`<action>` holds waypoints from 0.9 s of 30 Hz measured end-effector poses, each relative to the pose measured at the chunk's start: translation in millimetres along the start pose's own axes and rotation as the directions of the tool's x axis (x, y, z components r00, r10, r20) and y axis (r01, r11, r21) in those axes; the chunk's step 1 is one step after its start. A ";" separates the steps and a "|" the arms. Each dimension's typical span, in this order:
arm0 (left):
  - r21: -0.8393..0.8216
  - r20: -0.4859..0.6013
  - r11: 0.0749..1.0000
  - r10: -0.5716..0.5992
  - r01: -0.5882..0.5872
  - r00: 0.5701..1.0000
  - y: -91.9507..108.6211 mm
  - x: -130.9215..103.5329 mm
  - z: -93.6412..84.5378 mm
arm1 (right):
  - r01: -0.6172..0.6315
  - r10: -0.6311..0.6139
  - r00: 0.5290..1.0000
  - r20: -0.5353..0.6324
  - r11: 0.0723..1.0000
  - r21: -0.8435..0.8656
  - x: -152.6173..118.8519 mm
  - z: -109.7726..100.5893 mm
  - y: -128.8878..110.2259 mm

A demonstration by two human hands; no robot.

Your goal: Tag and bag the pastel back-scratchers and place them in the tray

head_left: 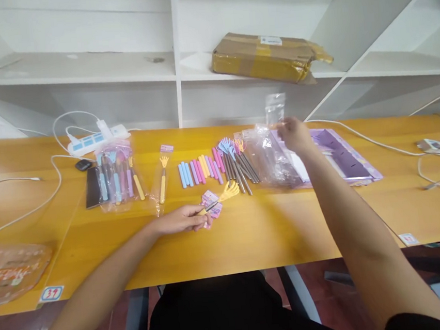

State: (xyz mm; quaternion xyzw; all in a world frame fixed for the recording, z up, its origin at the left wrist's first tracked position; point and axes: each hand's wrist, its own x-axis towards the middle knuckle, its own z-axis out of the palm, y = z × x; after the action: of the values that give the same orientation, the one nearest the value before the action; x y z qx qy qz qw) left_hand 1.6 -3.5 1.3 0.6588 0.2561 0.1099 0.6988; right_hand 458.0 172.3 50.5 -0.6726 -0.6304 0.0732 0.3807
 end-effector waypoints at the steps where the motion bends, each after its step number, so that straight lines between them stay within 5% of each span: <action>1: -0.004 0.002 1.000 0.008 -0.008 1.000 0.2 0.1 -0.3 | -0.037 0.045 0.997 0.059 0.992 -0.122 -1.9 9.3 7.5; 4: -0.022 0.007 1.000 0.019 -0.019 1.000 0.6 0.4 -1.5 | -0.046 0.094 0.992 0.088 0.896 -0.442 -12.4 31.7 24.0; 8: -0.022 0.014 1.000 -0.007 0.007 1.000 1.9 1.3 -2.5 | 0.170 -0.185 0.982 0.029 0.821 -0.545 -2.4 46.8 37.4; 11: -0.004 0.021 1.000 -0.028 0.028 0.999 3.1 2.0 -2.6 | 0.356 -0.306 0.934 0.184 0.765 -0.537 13.9 64.8 41.6; 14: -0.005 0.013 0.999 -0.049 0.049 0.999 2.3 2.4 -3.1 | 0.393 -0.210 0.902 0.379 0.763 -0.513 16.4 91.8 45.4; 18: -0.003 0.013 0.998 -0.057 0.057 0.998 0.6 2.6 -4.3 | 0.268 -0.048 0.906 0.420 0.834 -0.483 2.6 117.9 53.1; 23: 0.004 0.004 0.997 -0.071 0.071 0.997 5.3 0.8 -0.4 | 0.198 0.027 0.884 0.467 0.883 -0.425 5.5 110.9 42.9; 27: -0.034 -0.031 0.996 -0.087 0.086 0.996 11.5 -1.8 4.1 | 0.210 -0.116 0.958 0.263 0.908 -0.363 11.6 76.9 6.1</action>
State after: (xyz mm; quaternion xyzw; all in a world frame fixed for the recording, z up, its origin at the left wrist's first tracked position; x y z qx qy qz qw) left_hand 4.2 -6.6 12.9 0.6337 0.2938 0.0946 0.7093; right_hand 420.6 215.6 -2.6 -0.6656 -0.7271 -0.0058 0.1679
